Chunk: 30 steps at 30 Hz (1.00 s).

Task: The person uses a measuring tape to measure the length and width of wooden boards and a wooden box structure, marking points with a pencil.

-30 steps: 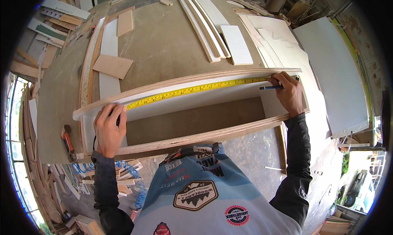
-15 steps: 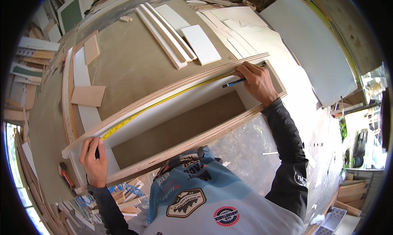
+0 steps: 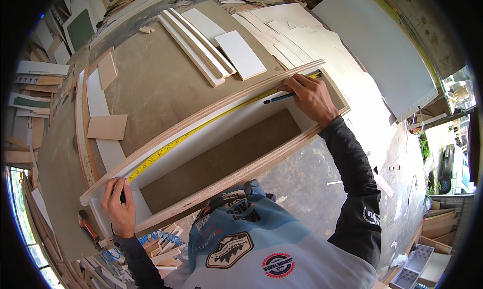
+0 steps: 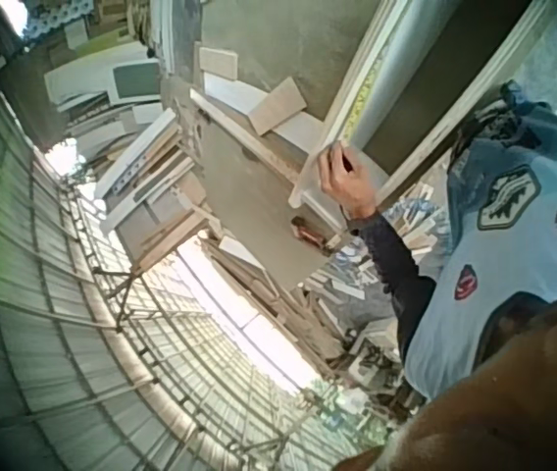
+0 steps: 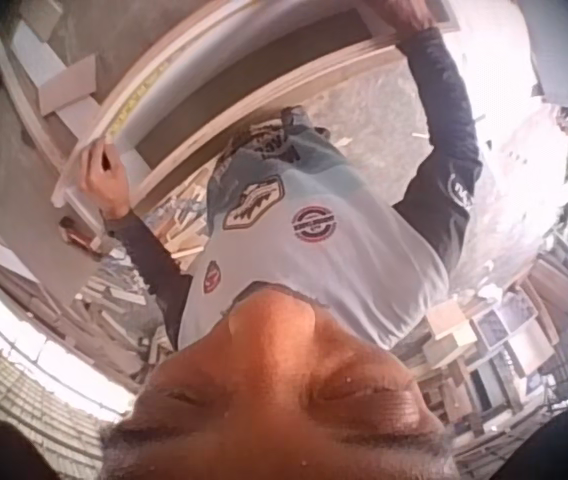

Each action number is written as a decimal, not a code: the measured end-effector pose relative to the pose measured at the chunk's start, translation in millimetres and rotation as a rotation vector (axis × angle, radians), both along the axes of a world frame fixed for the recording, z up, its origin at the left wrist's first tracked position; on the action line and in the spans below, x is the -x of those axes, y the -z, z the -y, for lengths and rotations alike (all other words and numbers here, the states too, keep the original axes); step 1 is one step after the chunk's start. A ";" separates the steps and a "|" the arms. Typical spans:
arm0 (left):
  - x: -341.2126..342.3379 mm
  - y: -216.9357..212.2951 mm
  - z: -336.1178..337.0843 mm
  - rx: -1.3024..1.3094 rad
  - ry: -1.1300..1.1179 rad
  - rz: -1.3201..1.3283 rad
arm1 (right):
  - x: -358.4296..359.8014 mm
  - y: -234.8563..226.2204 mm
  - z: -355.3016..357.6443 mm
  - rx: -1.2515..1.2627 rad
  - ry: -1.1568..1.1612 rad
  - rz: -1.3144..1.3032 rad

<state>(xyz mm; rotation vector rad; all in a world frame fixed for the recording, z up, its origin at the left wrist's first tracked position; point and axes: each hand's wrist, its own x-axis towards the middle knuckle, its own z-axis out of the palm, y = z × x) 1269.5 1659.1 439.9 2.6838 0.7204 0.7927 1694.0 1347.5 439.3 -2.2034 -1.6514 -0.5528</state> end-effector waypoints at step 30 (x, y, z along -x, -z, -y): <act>-3.4 -3.6 -3.8 0.035 0.013 -0.037 | -67.4 -10.1 62.5 -0.247 0.582 -0.471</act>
